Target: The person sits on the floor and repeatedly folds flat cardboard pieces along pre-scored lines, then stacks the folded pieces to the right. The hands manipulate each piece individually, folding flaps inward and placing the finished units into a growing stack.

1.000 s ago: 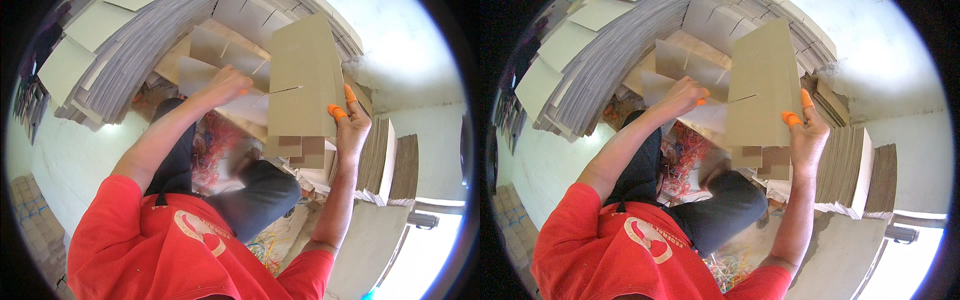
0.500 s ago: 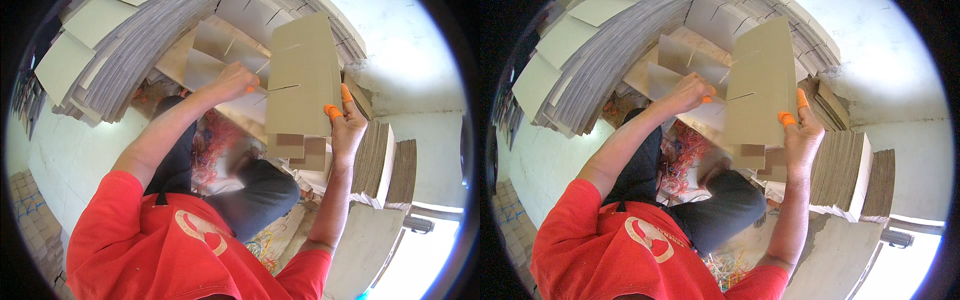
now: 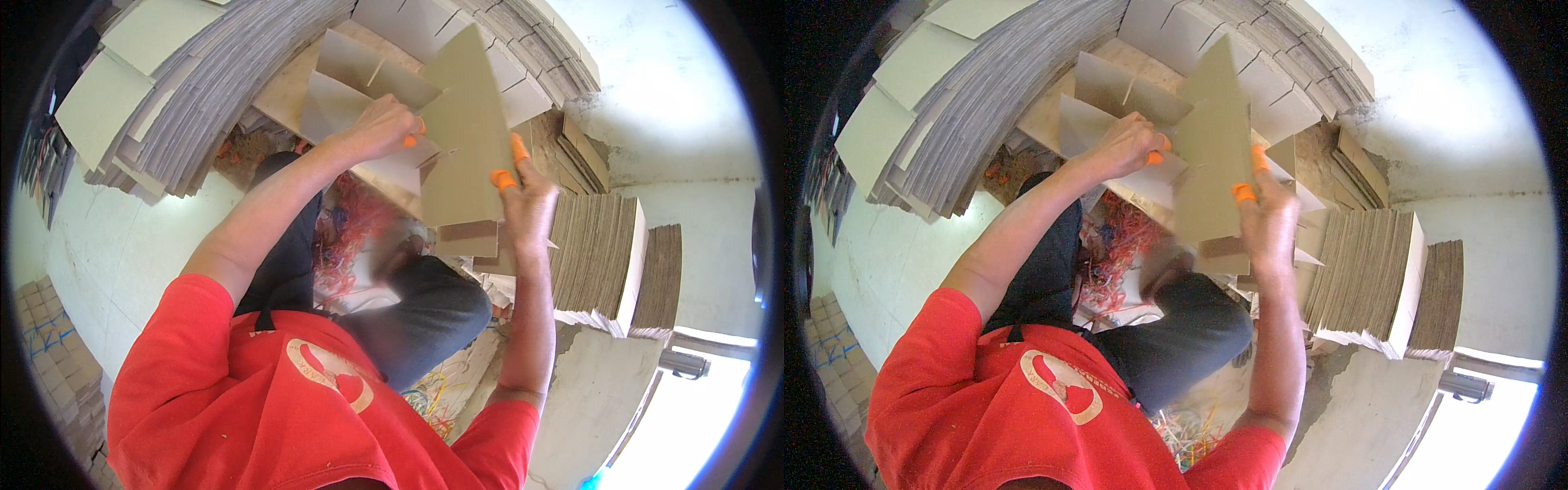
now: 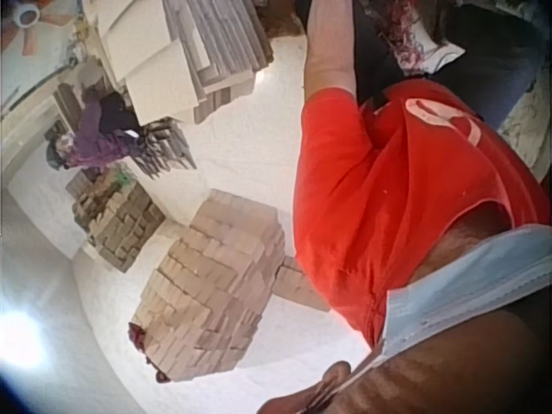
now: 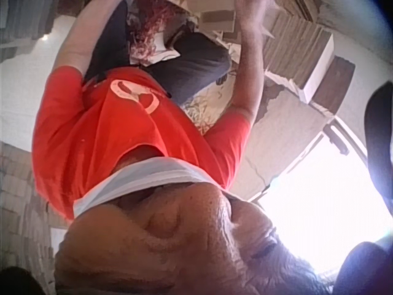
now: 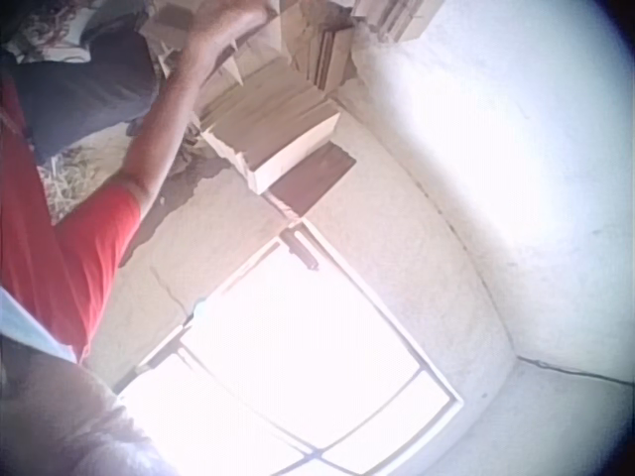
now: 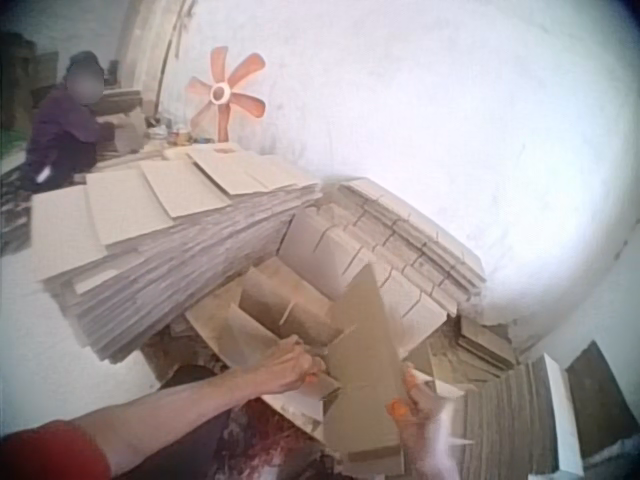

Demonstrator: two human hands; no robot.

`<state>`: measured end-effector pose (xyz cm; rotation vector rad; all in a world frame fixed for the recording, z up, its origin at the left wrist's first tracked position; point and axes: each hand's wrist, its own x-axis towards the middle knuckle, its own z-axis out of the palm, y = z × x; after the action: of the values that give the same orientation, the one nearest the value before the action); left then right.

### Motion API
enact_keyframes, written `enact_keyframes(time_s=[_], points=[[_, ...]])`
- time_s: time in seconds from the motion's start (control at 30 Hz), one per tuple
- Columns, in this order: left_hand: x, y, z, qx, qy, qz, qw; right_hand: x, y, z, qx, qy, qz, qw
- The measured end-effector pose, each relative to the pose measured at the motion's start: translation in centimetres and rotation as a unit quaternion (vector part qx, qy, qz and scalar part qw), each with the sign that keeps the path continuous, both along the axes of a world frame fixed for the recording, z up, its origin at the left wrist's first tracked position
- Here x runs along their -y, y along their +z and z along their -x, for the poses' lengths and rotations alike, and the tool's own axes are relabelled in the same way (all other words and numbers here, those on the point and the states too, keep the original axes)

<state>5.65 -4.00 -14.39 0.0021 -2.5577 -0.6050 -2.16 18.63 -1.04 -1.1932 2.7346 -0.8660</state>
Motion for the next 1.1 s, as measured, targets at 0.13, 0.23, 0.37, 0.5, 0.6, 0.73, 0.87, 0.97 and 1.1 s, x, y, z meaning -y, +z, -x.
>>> enact_keyframes(time_s=[0.13,0.23,0.37,0.5,0.6,0.73,0.87,0.97,1.1], points=[[0.0,-0.1,0.7,0.013,-0.002,-0.003,1.0,0.7,-2.1,0.2,0.055,-0.029,-0.016,0.998],[0.3,-0.3,0.9,0.011,0.002,0.001,1.0,1.8,0.9,-1.1,0.159,-0.005,0.005,0.987],[0.3,0.2,1.1,0.035,-0.002,-0.015,0.999,2.1,1.3,-0.2,0.175,0.021,-0.02,0.984],[0.1,0.6,1.1,0.049,0.004,-0.007,0.999,3.2,-0.2,0.2,0.224,0.043,-0.016,0.974],[-0.5,0.8,1.4,0.055,0.002,0.008,0.998,2.7,-5.9,0.1,0.151,0.059,-0.079,0.984],[-0.1,1.0,0.9,0.077,0.029,-0.005,0.997,1.3,-10.0,-2.1,-0.024,0.113,-0.147,0.982],[-0.2,2.3,0.6,0.099,-0.022,-0.008,0.995,-0.7,-5.2,-2.0,-0.057,0.058,-0.104,0.991],[-2.1,5.2,-0.2,0.065,-0.056,0.054,0.995,-5.8,-2.5,2.1,-0.222,-0.094,-0.008,0.971],[-3.4,4.4,0.4,0.152,-0.094,0.175,0.968,-18.0,0.4,10.6,-0.427,-0.273,-0.198,0.839]])
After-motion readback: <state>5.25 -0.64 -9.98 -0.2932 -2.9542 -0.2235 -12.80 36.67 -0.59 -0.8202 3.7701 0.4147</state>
